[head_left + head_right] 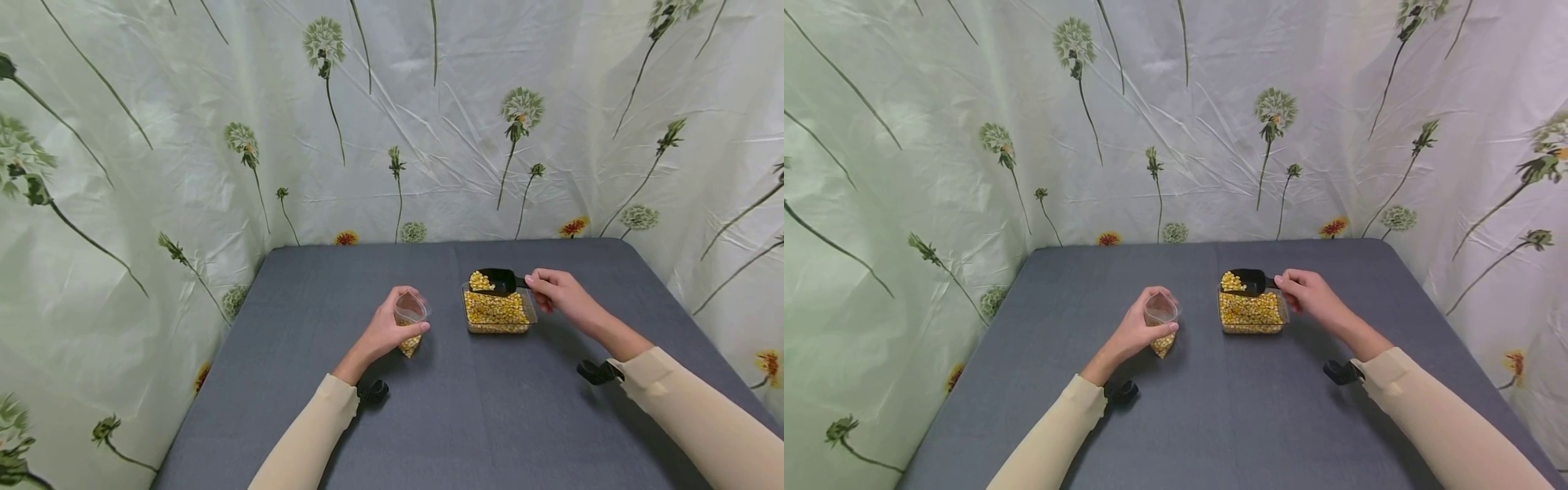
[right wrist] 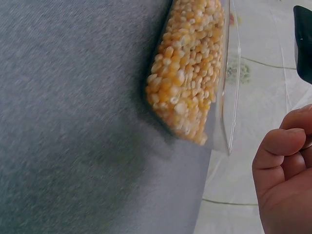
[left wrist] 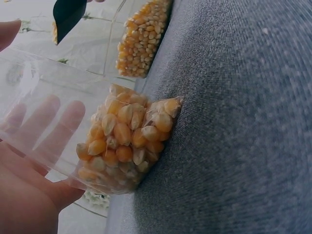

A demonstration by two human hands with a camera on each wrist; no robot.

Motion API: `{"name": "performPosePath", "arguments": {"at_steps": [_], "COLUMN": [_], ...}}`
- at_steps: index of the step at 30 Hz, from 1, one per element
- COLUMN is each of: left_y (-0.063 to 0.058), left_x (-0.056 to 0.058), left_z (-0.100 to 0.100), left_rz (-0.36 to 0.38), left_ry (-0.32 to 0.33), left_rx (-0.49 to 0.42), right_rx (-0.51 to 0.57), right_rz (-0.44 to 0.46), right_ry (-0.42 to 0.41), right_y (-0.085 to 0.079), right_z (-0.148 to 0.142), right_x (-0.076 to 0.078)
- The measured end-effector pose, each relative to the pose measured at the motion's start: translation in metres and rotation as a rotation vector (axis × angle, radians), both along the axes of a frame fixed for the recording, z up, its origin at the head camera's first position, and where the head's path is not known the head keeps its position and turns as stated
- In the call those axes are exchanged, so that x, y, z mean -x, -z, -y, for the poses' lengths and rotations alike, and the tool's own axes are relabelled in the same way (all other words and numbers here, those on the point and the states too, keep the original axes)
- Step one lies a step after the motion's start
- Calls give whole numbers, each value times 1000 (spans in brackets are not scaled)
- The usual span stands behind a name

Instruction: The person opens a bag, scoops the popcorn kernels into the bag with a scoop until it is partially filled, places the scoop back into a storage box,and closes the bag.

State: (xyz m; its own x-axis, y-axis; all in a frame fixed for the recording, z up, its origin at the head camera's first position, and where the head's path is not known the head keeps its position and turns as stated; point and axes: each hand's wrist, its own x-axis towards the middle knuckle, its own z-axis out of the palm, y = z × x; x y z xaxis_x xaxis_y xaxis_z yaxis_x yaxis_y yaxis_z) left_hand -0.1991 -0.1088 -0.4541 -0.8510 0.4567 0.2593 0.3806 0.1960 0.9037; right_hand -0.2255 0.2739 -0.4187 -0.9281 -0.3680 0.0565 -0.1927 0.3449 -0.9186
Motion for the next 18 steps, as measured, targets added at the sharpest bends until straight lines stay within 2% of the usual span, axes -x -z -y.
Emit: {"name": "performPosePath", "arguments": {"at_steps": [9, 18], "left_y": [-2, -3], "left_x": [-1, -1], "left_z": [1, 1], "left_rz": [5, -3], "left_ry": [1, 8], "left_rx": [-11, -10], "right_rx": [33, 49], "right_rz": [-11, 17], "right_ry": [-39, -57], "right_y": [-3, -9], "right_z": [15, 31], "right_x": [5, 8]}}
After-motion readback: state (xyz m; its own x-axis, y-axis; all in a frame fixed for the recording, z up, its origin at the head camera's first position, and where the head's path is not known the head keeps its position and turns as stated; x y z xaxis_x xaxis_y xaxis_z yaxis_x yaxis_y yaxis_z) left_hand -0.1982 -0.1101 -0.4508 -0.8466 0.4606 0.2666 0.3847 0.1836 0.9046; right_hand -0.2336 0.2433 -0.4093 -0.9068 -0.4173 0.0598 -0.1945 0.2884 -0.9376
